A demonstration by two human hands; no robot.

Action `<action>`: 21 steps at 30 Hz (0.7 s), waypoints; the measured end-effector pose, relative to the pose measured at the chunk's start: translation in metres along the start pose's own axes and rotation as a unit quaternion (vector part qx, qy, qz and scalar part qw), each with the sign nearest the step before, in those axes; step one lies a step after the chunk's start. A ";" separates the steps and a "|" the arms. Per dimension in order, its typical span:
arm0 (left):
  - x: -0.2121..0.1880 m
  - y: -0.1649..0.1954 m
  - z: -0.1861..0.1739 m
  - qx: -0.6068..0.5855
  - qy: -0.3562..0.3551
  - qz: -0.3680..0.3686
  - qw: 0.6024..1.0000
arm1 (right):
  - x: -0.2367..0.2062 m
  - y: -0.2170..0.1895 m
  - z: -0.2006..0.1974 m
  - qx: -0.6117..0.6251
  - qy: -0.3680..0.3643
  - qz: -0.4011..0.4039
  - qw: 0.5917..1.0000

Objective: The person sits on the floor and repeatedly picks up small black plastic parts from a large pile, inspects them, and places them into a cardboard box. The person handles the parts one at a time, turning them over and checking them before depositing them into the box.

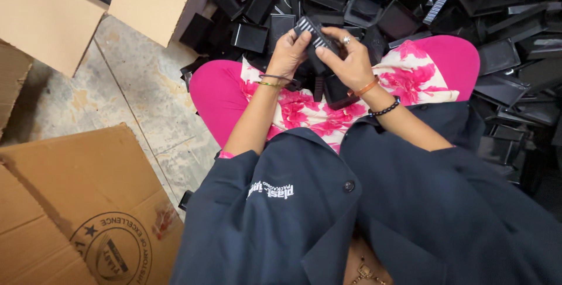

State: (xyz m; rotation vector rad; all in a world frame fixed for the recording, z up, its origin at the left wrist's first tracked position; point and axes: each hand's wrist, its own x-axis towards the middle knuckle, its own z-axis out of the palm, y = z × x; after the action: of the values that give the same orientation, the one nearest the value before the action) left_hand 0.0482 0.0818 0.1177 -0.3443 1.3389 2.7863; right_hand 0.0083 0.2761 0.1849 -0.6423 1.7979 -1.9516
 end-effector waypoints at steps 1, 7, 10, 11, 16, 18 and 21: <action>-0.001 0.000 -0.001 0.011 0.000 0.000 1.000 | -0.004 -0.004 -0.001 -0.019 -0.001 -0.010 1.000; 0.000 -0.014 0.003 -0.116 0.037 -0.053 0.991 | -0.022 -0.030 -0.004 -0.316 -0.014 -0.230 0.920; 0.000 -0.011 0.011 -0.157 0.064 -0.083 0.982 | -0.021 -0.035 -0.003 -0.395 -0.007 -0.274 0.877; -0.002 -0.006 0.014 -0.158 0.065 -0.089 0.981 | -0.021 -0.036 -0.003 -0.380 -0.002 -0.238 0.894; -0.027 0.030 0.026 0.111 0.020 0.121 0.986 | -0.023 -0.027 -0.004 -0.230 -0.016 0.073 0.970; -0.041 0.044 0.031 0.267 0.033 0.178 0.947 | -0.027 -0.018 -0.002 -0.030 -0.055 0.037 0.997; -0.058 0.073 0.034 0.425 0.094 0.212 0.875 | -0.026 0.002 -0.007 0.047 -0.114 0.016 0.992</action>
State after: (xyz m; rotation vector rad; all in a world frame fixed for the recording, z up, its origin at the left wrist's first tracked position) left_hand 0.0892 0.0665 0.2068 -0.2936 2.7637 2.0974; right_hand 0.0253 0.2967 0.1813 -0.7672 1.5592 -1.8470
